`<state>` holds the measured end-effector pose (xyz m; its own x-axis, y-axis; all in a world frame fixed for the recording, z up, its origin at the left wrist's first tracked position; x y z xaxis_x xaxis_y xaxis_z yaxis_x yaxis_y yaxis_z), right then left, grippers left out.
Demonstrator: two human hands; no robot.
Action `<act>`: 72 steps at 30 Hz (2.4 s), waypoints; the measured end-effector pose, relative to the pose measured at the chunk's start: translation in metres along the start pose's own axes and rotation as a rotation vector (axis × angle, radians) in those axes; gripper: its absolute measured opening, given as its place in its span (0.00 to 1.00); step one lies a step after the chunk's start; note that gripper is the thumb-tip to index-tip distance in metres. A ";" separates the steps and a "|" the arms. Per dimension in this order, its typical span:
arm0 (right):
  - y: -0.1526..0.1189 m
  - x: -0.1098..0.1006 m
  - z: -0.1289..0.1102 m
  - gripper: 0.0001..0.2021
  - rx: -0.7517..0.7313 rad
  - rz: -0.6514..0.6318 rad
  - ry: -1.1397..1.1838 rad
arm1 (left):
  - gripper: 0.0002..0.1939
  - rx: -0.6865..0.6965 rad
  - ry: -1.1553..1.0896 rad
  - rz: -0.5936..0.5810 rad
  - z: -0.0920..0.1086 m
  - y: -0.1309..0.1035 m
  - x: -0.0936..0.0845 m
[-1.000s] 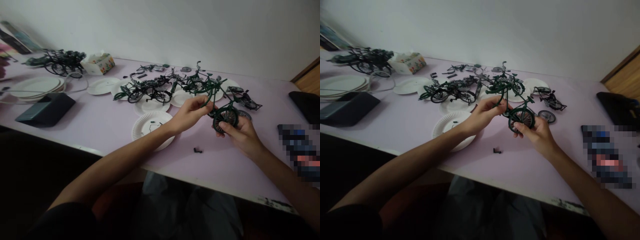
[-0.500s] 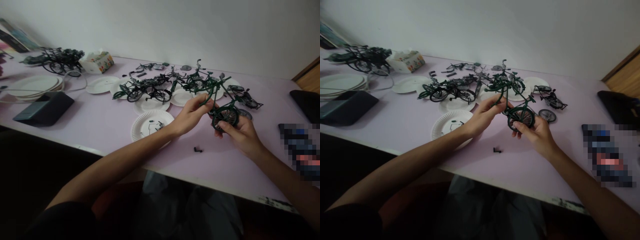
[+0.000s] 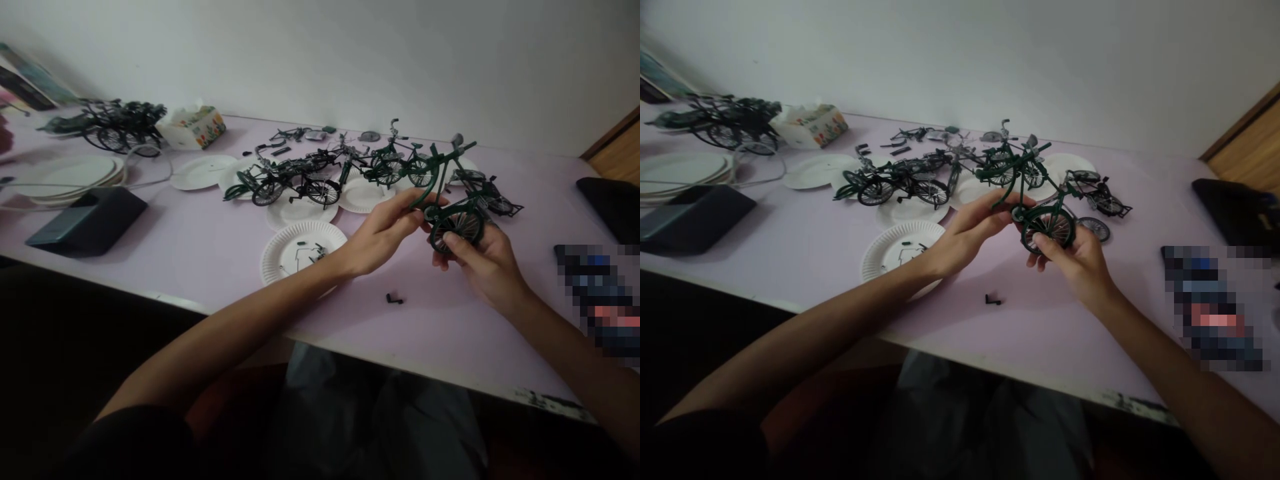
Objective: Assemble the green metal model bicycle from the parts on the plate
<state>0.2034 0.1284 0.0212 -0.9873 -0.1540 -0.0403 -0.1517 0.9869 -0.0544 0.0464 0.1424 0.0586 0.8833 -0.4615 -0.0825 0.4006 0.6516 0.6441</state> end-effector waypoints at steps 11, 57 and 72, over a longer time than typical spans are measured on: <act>-0.006 0.005 -0.003 0.07 -0.015 -0.089 -0.001 | 0.09 0.028 0.000 -0.106 0.005 0.006 -0.005; -0.008 0.021 0.008 0.14 0.236 -0.457 0.270 | 0.11 0.219 -0.178 -0.078 0.014 -0.001 0.015; -0.016 0.028 0.001 0.20 0.198 -0.620 0.236 | 0.12 0.168 -0.324 -0.047 0.015 -0.004 0.021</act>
<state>0.1781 0.1079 0.0198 -0.7087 -0.6502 0.2738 -0.7018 0.6895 -0.1790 0.0599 0.1204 0.0656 0.7309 -0.6731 0.1127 0.3700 0.5296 0.7633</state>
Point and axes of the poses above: each hand's wrist, its own y-axis towards the middle knuckle, its own x-axis out of the palm, z = x × y, the point moved 9 cm from there along y, towards the middle knuckle, and after that the axes turned 15 degrees about x, right-handed, at the moved point
